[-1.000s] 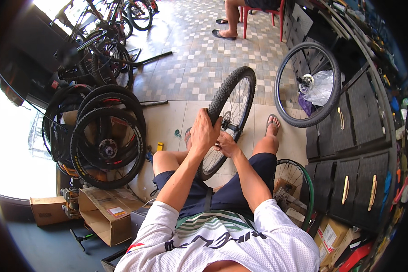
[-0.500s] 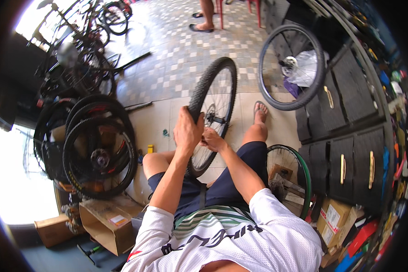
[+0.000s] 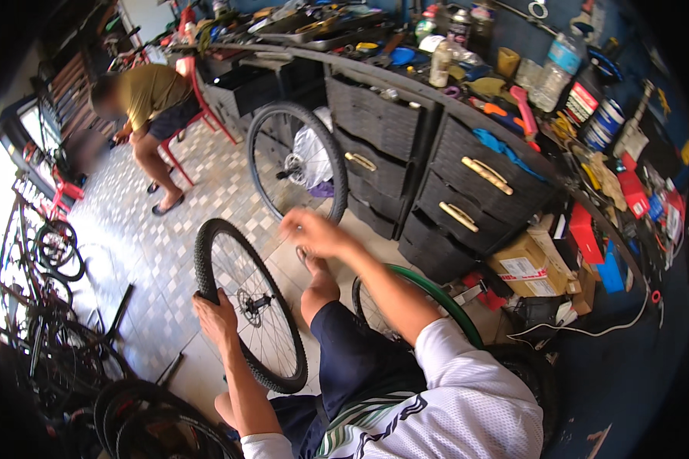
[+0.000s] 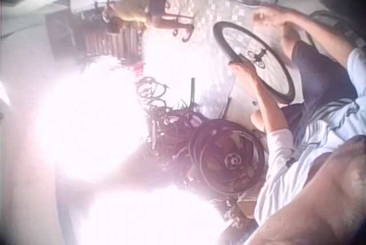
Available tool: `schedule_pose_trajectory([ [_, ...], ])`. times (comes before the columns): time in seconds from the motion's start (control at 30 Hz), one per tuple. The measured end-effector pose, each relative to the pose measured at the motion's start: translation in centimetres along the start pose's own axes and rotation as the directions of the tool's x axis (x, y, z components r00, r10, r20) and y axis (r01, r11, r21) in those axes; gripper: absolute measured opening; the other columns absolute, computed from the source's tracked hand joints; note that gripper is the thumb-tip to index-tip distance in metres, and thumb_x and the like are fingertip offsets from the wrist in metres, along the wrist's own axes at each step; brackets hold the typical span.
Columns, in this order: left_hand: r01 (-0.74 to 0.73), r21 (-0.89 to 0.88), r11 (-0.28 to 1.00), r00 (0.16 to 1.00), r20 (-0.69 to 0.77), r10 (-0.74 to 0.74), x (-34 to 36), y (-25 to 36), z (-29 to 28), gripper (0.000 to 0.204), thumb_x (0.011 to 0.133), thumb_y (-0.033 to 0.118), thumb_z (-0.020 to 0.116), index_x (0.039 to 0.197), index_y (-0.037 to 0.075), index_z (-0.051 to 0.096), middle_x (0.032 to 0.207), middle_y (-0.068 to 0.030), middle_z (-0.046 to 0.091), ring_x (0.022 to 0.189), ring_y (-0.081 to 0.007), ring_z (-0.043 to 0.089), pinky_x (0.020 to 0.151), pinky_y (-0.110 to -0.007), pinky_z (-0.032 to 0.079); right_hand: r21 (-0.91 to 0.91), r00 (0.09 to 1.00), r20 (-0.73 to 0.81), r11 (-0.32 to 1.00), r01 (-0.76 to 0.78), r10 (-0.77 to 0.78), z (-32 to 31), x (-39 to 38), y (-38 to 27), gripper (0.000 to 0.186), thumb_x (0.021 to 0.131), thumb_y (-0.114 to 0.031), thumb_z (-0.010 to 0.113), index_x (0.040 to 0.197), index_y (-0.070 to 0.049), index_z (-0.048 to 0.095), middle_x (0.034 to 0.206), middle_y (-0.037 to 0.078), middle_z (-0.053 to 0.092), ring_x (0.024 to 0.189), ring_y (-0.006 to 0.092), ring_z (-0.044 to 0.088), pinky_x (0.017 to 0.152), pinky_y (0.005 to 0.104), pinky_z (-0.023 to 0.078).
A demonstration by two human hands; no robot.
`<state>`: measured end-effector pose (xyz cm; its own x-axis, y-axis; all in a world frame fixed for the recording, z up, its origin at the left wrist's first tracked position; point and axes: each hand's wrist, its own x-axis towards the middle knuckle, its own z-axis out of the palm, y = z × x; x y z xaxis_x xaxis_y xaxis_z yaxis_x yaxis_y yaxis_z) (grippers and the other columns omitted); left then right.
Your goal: The person inflates a bicycle tire, attaches the front wheel to the bicycle frame, and adjusts the rear cassette on the wheel. The person uses a hand pump and tools to complete the assembly.
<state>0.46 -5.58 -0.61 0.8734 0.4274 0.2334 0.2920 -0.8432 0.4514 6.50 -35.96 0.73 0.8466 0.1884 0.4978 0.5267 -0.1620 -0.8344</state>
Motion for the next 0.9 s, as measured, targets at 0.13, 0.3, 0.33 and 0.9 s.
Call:
schedule_pose_trajectory([
  [0.13, -0.049, -0.076, 0.996, 0.998, -0.046, 0.045, 2.2, -0.2, 0.4, 0.064, 0.094, 0.035, 0.068, 0.143, 0.001, 0.044, 0.136, -0.0212, 0.056, 0.122, -0.0420, 0.058, 0.098, -0.050, 0.048, -0.485, 0.928, -0.364, 0.867, -0.115, -0.081, -18.2, 0.4, -13.0, 0.021, 0.095, -0.025, 0.071, 0.102, -0.006, 0.071, 0.089, 0.008, 0.072, 0.083, 0.0162, 0.068, 0.075, 0.0325, 0.054],
  [0.3, -0.080, -0.115, 0.990, 0.997, -0.031, 0.077, 3.6, 1.1, 1.7, 0.062, 0.094, 0.034, 0.066, 0.142, 0.000, 0.045, 0.131, -0.0251, 0.056, 0.120, -0.0438, 0.058, 0.098, -0.050, 0.047, -0.763, 0.867, -0.479, 0.553, -0.334, -0.138, -32.1, -0.8, -21.9, 0.019, 0.093, -0.023, 0.071, 0.102, -0.007, 0.072, 0.095, 0.009, 0.076, 0.087, 0.0253, 0.074, 0.077, 0.0373, 0.056],
  [0.33, -0.081, -0.108, 0.991, 0.996, -0.036, 0.078, 3.7, 1.1, 1.4, 0.062, 0.094, 0.034, 0.066, 0.141, 0.000, 0.045, 0.130, -0.0254, 0.057, 0.119, -0.0440, 0.058, 0.098, -0.050, 0.047, -0.783, 0.859, -0.501, 0.477, -0.399, -0.104, -33.3, -1.2, -22.6, 0.019, 0.092, -0.023, 0.071, 0.103, -0.007, 0.072, 0.095, 0.010, 0.076, 0.087, 0.0262, 0.074, 0.077, 0.0378, 0.056],
  [0.9, -0.111, -0.108, 0.988, 0.994, 0.012, 0.113, 3.7, 2.5, 0.5, 0.054, 0.093, 0.031, 0.066, 0.135, 0.003, 0.046, 0.121, -0.0245, 0.060, 0.112, -0.0451, 0.061, 0.093, -0.053, 0.048, -0.885, 0.885, -0.259, 0.272, -0.378, 0.388, -42.5, -1.6, -18.7, 0.025, 0.080, -0.007, 0.075, 0.105, -0.007, 0.077, 0.092, 0.011, 0.077, 0.085, 0.0250, 0.073, 0.075, 0.0389, 0.055],
])
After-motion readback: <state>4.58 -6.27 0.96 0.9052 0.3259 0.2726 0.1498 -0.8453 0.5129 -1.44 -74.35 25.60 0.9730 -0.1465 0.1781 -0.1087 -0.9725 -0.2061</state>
